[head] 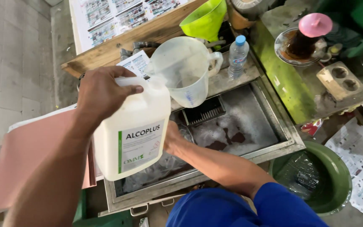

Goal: Preparing chemical solutions by mixing liquid from a jug into a pitcher and then into a machine tank with ice.

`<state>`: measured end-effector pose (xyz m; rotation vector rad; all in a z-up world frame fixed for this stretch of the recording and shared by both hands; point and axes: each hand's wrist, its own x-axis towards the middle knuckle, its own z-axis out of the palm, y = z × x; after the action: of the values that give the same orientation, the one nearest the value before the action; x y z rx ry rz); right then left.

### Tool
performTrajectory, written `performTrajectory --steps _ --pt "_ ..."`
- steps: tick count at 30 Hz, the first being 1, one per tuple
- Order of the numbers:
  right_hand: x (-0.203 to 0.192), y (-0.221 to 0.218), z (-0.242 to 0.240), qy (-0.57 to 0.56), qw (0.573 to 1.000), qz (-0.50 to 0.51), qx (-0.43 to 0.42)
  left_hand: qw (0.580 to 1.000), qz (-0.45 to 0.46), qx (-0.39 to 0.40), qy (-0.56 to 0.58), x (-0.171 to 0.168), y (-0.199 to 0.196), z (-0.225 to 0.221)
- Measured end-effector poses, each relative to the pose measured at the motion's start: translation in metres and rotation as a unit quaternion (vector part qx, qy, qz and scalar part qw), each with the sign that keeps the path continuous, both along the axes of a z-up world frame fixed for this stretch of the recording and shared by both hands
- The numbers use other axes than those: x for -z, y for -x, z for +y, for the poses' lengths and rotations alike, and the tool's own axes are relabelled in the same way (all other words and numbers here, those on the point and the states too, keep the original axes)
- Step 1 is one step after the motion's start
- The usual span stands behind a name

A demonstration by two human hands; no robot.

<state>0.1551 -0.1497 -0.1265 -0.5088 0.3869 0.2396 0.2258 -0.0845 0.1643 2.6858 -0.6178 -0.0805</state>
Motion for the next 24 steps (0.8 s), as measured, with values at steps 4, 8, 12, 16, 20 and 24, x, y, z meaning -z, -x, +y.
performTrajectory --steps 4,8,12,16,20,24 --pt "-0.035 0.004 0.002 -0.005 1.000 0.015 -0.019 0.997 0.001 0.022 -0.070 0.002 -0.026 -0.009" --pt "-0.050 0.008 0.003 0.004 0.999 0.028 -0.031 0.995 -0.004 0.044 -0.093 0.006 -0.041 -0.020" --pt "-0.046 0.010 0.009 -0.045 0.998 0.020 -0.047 0.992 0.022 0.044 -0.119 0.006 -0.048 -0.026" --pt "-0.066 0.017 0.004 0.042 0.995 0.021 -0.084 0.989 0.033 0.039 -0.138 0.005 -0.048 -0.031" --pt "-0.069 0.021 0.005 0.025 0.995 0.023 -0.091 0.988 0.030 0.038 -0.149 0.006 -0.050 -0.032" --pt "-0.071 0.024 0.008 -0.009 0.996 0.027 -0.085 0.987 0.034 0.041 -0.151 0.008 -0.052 -0.032"
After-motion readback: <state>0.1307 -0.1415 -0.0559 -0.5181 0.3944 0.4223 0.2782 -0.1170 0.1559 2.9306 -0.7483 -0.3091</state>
